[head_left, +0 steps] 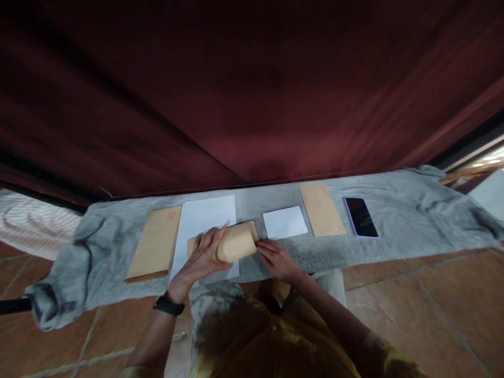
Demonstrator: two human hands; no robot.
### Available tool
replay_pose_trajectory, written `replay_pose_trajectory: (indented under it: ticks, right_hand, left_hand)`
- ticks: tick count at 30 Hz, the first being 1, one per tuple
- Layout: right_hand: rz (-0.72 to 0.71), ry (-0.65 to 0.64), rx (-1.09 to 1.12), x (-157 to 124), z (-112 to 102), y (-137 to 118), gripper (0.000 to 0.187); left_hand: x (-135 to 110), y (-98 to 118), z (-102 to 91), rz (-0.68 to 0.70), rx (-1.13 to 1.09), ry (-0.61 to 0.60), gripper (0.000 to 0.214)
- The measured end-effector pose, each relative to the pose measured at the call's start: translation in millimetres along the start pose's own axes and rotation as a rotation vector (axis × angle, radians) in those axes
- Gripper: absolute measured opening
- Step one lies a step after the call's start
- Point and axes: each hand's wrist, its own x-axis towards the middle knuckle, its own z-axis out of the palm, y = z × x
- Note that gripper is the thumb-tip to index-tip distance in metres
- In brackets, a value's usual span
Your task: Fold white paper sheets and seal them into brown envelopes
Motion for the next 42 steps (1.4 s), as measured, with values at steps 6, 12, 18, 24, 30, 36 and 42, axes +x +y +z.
replay_pose_trajectory:
  ticks: [6, 12, 18, 24, 30, 36, 42]
  right_hand:
    - [0.196, 0.23, -0.044, -6.1, -31.9, 12.7, 0.041]
    - [0.464, 0.517, -0.256, -7.9, -70.9, 45.0, 0.042]
    - [0.639, 0.541, -0.379, 4.2, -73.3, 57.8, 0.049]
    - [0.766, 0.45, -0.463, 17.4, -72.5, 58.6, 0.051]
    - [0.759, 0.469, -0.48, 17.3, -74.7, 64.4, 0.037]
    - [0.72, 0.532, -0.333, 14.2, -72.8, 69.1, 0.02]
    - [0.638, 0.647, 0.02, 11.8, -69.0, 66.0, 0.02]
  left_hand:
    - [1.8, -2.6, -1.7, 0.031, -0.019, 0.029, 0.125]
    - [2.5, -2.1, 1.5, 0.013, -0.01, 0.044, 0.123]
    - [2.6, -2.0, 3.0, 0.007, -0.012, 0.039, 0.122]
    - [2.5, -3.2, 4.0, 0.011, -0.004, 0.03, 0.125]
    - [2.5, -1.1, 4.7, 0.009, 0.013, 0.031, 0.125]
    - [2.3, 1.5, 2.3, 0.018, -0.01, 0.047, 0.123]
    - [2.2, -1.6, 4.9, 0.023, 0.0, 0.048, 0.124]
